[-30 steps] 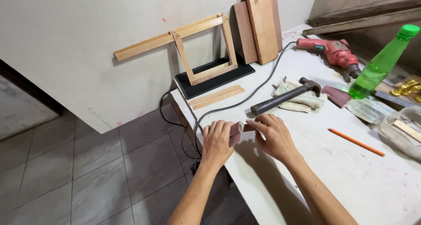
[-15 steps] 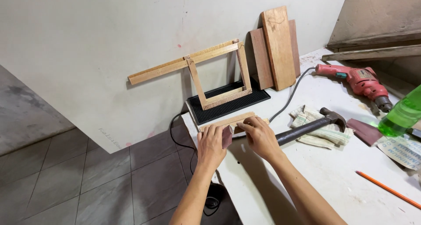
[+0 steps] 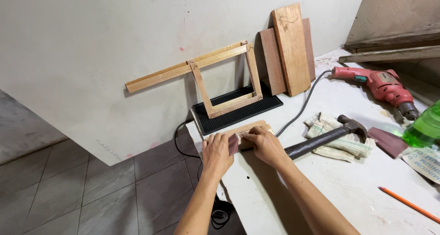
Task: Sanding and measuring wooden slats to assemble a frame.
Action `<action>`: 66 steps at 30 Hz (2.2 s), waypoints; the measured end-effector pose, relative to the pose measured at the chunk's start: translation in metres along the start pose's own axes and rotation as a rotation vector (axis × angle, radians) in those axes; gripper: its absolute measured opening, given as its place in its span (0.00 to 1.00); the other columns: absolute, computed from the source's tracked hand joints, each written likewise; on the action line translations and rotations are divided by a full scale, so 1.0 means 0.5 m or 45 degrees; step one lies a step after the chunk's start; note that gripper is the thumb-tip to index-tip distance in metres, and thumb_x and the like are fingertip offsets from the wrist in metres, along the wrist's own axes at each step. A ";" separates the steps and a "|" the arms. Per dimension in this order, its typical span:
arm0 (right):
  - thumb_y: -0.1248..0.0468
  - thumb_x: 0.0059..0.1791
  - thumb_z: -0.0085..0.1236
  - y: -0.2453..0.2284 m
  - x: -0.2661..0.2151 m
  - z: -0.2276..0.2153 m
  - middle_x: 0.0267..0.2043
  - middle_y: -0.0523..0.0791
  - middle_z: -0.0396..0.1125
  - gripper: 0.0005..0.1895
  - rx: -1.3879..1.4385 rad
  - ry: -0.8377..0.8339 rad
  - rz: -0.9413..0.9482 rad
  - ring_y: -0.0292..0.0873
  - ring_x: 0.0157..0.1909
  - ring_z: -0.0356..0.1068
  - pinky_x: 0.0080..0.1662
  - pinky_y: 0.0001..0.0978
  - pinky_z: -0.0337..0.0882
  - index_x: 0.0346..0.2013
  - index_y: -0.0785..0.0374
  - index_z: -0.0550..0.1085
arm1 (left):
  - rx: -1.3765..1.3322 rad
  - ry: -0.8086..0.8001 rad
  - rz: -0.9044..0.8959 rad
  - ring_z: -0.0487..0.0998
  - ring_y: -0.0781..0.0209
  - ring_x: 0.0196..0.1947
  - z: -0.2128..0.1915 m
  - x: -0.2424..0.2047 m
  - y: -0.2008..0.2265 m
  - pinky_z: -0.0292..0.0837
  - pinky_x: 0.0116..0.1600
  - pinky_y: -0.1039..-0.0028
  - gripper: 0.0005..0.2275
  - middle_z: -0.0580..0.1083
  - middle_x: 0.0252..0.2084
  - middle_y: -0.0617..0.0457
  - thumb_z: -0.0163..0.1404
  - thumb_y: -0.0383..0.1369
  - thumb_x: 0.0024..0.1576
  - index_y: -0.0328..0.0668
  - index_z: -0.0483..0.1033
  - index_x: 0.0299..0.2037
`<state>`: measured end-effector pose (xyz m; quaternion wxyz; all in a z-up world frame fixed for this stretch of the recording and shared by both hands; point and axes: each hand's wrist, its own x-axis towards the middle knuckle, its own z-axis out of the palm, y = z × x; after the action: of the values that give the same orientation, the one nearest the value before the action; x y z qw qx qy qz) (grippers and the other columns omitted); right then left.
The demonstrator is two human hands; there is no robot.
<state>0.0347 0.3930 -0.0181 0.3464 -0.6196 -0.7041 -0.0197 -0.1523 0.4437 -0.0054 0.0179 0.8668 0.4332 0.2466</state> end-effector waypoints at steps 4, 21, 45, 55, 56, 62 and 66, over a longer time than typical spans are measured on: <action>0.76 0.41 0.54 0.018 -0.002 0.020 0.45 0.45 0.72 0.25 -0.026 -0.076 0.073 0.52 0.48 0.72 0.46 0.44 0.74 0.49 0.52 0.81 | 0.018 -0.018 0.012 0.72 0.48 0.53 -0.005 0.001 0.001 0.63 0.58 0.55 0.16 0.74 0.46 0.48 0.61 0.29 0.48 0.38 0.75 0.46; 0.73 0.40 0.61 -0.042 -0.118 -0.144 0.51 0.53 0.71 0.21 0.102 0.133 0.166 0.58 0.53 0.69 0.52 0.47 0.71 0.49 0.66 0.75 | -0.381 0.051 0.217 0.71 0.44 0.54 -0.025 0.009 0.167 0.67 0.55 0.53 0.23 0.70 0.50 0.46 0.61 0.29 0.48 0.40 0.67 0.53; 0.73 0.44 0.57 0.198 -0.425 -0.421 0.51 0.58 0.71 0.37 -0.291 0.852 0.746 0.60 0.52 0.70 0.54 0.48 0.69 0.69 0.69 0.63 | -0.690 -0.058 0.828 0.72 0.43 0.52 0.198 0.080 0.723 0.67 0.51 0.52 0.25 0.70 0.49 0.47 0.58 0.22 0.45 0.45 0.68 0.54; 0.78 0.44 0.46 0.300 -0.490 -0.356 0.66 0.62 0.64 0.30 -0.284 0.671 0.826 0.63 0.69 0.61 0.69 0.47 0.60 0.63 0.70 0.68 | -0.437 -0.181 0.855 0.67 0.44 0.56 0.290 0.070 0.742 0.62 0.55 0.47 0.39 0.68 0.53 0.45 0.59 0.26 0.47 0.43 0.56 0.72; 0.78 0.43 0.47 0.300 -0.492 -0.355 0.66 0.63 0.62 0.31 -0.302 0.629 0.841 0.64 0.70 0.59 0.69 0.48 0.58 0.63 0.71 0.68 | -0.457 -0.223 0.868 0.66 0.43 0.58 0.289 0.071 0.740 0.60 0.59 0.46 0.43 0.67 0.55 0.44 0.60 0.27 0.44 0.44 0.53 0.73; 0.77 0.42 0.48 0.227 -0.492 -0.385 0.67 0.64 0.59 0.32 -0.288 0.600 0.829 0.66 0.71 0.55 0.70 0.50 0.55 0.63 0.71 0.68 | -0.574 -0.276 0.974 0.57 0.39 0.66 0.194 0.058 0.729 0.48 0.67 0.39 0.49 0.60 0.65 0.40 0.65 0.29 0.36 0.52 0.51 0.72; 0.76 0.45 0.50 0.140 -0.502 -0.422 0.69 0.61 0.60 0.30 -0.270 0.649 0.772 0.63 0.72 0.56 0.70 0.48 0.56 0.63 0.66 0.69 | -0.558 -0.280 1.038 0.57 0.40 0.67 0.148 0.027 0.724 0.50 0.67 0.42 0.47 0.60 0.66 0.41 0.64 0.25 0.34 0.54 0.58 0.70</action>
<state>0.1923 0.0971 -0.0145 0.4343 -0.8065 -0.3752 -0.1421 0.1559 0.2415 0.0238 0.1476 0.9629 -0.0089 0.2259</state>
